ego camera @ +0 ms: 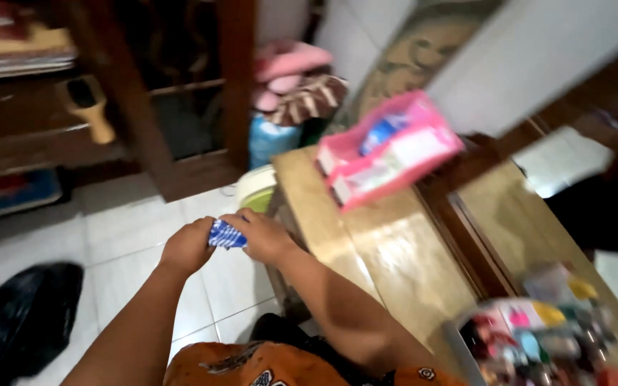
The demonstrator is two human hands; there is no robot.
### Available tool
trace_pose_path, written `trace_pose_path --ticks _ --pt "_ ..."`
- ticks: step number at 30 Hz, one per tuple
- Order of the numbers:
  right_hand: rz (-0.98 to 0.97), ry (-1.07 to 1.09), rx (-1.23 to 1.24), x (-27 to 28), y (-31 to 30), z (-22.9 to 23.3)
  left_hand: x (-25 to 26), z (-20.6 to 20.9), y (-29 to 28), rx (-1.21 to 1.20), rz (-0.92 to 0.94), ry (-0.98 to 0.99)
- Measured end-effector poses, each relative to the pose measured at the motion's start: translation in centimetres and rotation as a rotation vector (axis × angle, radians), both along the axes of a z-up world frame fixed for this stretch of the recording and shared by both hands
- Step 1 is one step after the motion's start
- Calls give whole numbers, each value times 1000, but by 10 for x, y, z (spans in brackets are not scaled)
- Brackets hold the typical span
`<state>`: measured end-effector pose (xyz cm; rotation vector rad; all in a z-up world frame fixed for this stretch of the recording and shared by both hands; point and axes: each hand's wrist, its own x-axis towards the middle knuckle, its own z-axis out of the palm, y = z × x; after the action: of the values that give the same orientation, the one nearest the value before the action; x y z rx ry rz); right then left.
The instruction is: Organizing various cosmetic and toiletry bottles and containers into a storage tray on a vanity.
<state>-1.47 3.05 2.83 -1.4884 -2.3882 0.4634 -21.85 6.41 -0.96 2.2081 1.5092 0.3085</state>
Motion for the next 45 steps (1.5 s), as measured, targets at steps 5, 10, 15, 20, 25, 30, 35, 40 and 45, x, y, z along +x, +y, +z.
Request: trace_pose_path --ticks 5,10,15,20,25,30,35,40,45 --pt "175 16 -19 -58 39 12 -59 3 -2 -39 217 -3" --pt "327 -4 -114 -112 68 10 -109 -12 -7 -70 387 42" --pt "455 20 -117 -159 103 2 -150 -29 0 -52 547 -25" --pt "591 32 -141 -199 157 -6 -180 -41 27 -45 670 -31" --pt "676 20 -158 -239 206 -15 -211 -49 55 -50 766 -16" --pt "756 -16 -122 -283 241 -18 -239 -59 74 -24 885 -4" --pt "876 14 20 -328 259 -24 -259 -46 75 -16 1031 -18" --pt "930 43 -25 -375 265 -18 -295 -47 71 122 1110 -49" --pt "963 100 -71 -428 278 -23 -343 -45 73 185 1171 10"
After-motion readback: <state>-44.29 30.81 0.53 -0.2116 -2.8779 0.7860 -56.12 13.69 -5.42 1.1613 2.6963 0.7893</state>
